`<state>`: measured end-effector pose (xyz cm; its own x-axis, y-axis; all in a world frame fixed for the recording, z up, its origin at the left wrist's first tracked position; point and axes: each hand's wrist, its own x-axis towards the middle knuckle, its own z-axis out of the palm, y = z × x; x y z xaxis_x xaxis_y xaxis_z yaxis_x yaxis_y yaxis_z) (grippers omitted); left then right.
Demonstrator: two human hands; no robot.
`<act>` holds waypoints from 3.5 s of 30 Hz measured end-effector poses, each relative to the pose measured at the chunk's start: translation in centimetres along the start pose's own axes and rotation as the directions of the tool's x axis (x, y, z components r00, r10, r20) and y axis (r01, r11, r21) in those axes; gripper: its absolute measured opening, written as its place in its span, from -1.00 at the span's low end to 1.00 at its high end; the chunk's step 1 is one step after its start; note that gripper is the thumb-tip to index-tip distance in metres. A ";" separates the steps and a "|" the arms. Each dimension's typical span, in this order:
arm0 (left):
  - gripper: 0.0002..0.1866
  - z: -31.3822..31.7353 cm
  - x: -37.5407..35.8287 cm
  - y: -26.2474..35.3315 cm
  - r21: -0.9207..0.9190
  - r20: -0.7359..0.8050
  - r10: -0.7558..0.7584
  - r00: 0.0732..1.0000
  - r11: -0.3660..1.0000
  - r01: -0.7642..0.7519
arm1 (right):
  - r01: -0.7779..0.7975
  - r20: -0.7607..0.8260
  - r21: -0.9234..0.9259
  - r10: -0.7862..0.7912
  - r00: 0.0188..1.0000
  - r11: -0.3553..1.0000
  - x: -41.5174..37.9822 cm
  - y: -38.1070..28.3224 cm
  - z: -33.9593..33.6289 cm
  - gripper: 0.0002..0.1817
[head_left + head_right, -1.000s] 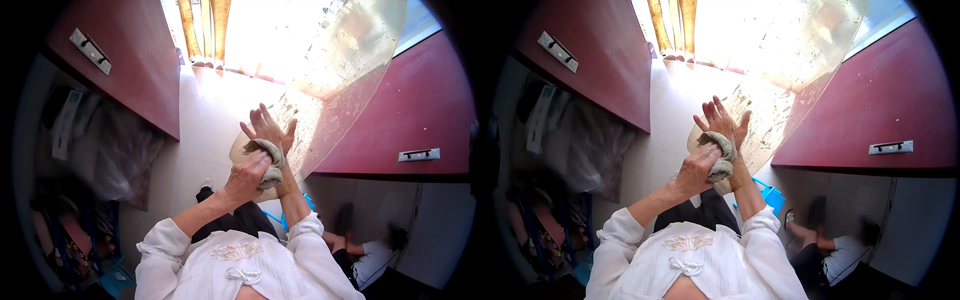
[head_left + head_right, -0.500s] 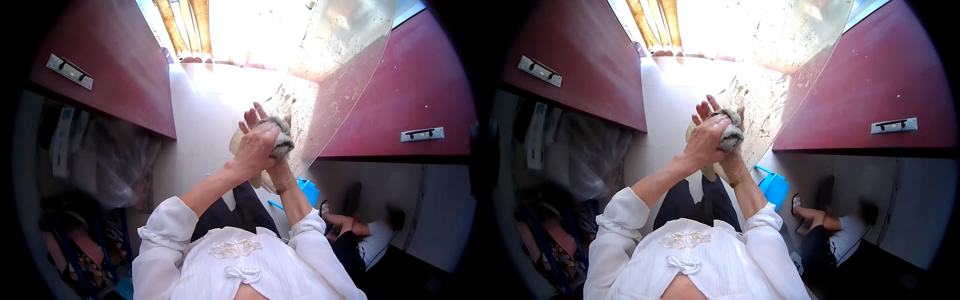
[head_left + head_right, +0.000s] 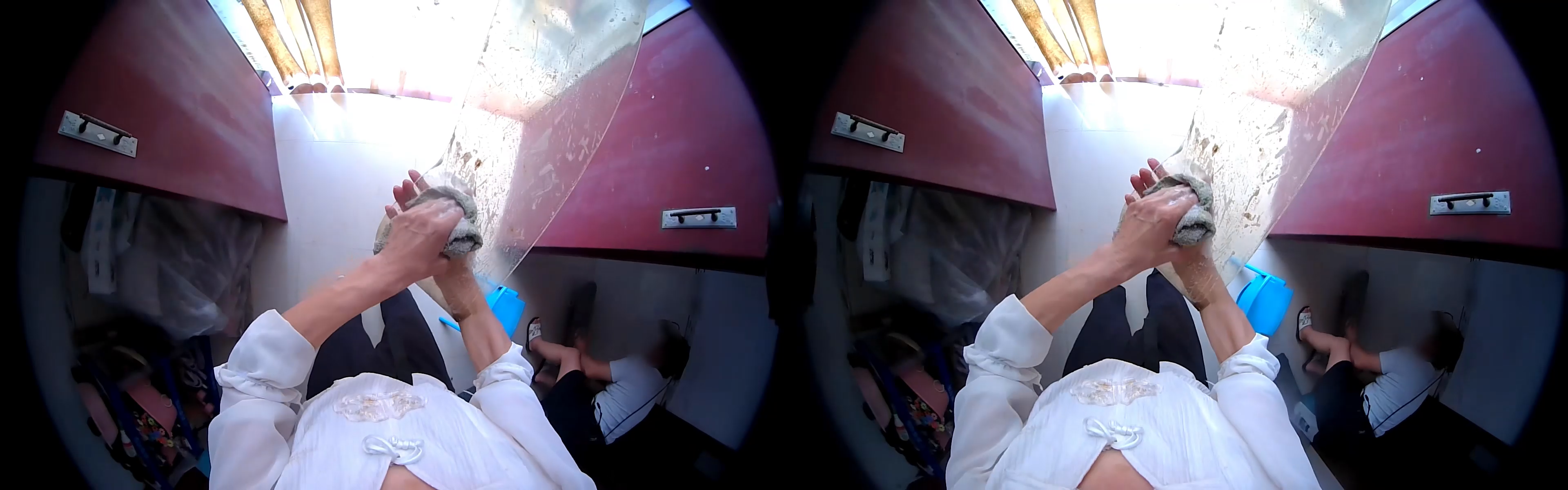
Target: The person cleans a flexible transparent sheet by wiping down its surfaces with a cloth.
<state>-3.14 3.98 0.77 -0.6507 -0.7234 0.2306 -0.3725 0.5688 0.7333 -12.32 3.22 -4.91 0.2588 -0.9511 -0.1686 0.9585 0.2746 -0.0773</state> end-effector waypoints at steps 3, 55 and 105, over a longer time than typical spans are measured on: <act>-0.38 0.5 -4.0 0.9 0.073 0.049 0.114 0.992 0.990 -0.117 | -0.005 0.052 -0.023 0.006 0.999 1.000 -0.3 -0.2 0.0 -0.05; -0.31 -0.2 -12.3 6.4 0.124 0.271 0.279 0.921 0.939 -0.321 | -0.256 -0.241 -0.752 0.107 0.965 0.607 -20.0 10.4 -6.3 -0.58; -0.87 2.0 -6.4 13.4 0.671 0.060 0.388 0.920 0.666 -0.324 | -0.288 -0.181 -0.776 0.239 0.954 0.562 -25.6 10.3 -1.7 -0.45</act>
<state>-5.25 17.05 7.89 -0.7824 -0.4217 0.4583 -0.4814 0.8763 -0.0155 -9.32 30.65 -3.09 0.4542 -0.8163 -0.3568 0.3713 0.5376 -0.7571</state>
